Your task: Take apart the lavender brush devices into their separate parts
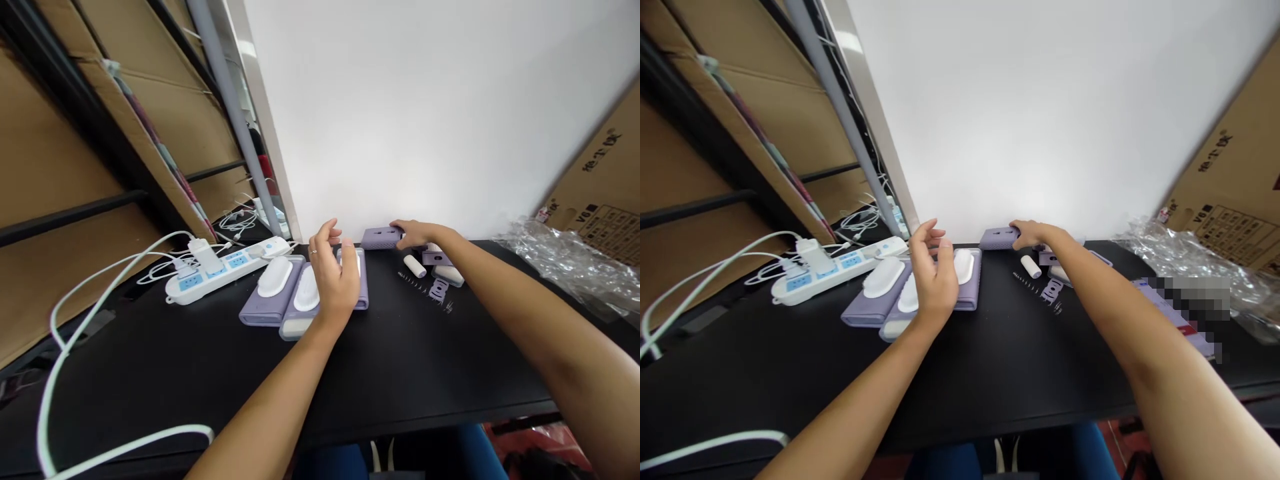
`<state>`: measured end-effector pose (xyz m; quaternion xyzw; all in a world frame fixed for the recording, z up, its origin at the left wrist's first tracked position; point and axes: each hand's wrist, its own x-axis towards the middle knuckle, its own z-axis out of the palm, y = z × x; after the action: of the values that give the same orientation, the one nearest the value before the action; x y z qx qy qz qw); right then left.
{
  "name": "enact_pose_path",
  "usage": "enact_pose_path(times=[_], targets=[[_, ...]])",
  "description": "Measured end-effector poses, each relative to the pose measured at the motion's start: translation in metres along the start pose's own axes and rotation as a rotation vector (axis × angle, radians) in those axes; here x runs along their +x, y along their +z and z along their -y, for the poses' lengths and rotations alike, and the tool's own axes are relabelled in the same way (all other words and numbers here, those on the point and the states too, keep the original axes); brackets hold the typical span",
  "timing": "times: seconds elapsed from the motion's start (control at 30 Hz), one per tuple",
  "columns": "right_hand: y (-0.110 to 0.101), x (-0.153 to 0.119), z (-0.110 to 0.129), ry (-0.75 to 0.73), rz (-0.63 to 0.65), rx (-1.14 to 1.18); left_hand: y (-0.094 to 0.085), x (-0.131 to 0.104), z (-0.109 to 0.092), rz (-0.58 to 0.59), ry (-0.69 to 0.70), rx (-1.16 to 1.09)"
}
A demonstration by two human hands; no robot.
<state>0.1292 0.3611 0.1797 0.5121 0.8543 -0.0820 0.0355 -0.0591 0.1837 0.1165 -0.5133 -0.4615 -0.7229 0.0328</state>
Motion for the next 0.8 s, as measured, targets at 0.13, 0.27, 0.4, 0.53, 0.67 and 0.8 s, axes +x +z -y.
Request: enact_pose_path(times=[0.13,0.27,0.4,0.53,0.67,0.8], targets=[[0.004,0.007,0.006,0.053,0.132,-0.092,0.001,0.005,-0.002,-0.049,-0.083,-0.092],[0.0,0.002,0.012,0.106,0.174,-0.151,-0.001,0.011,-0.005,-0.095,-0.092,-0.132],[-0.009,-0.009,0.023,0.126,0.05,-0.179,-0.003,0.019,-0.002,-0.156,-0.129,-0.171],[0.002,-0.03,0.06,0.008,-0.183,-0.112,-0.004,0.027,0.005,-0.258,-0.328,-0.241],[0.04,-0.061,0.118,-0.18,-0.307,0.002,-0.006,0.032,0.012,-0.304,-0.444,-0.278],[0.076,-0.086,0.149,-0.283,-0.329,0.078,-0.006,0.031,0.013,-0.282,-0.397,-0.264]])
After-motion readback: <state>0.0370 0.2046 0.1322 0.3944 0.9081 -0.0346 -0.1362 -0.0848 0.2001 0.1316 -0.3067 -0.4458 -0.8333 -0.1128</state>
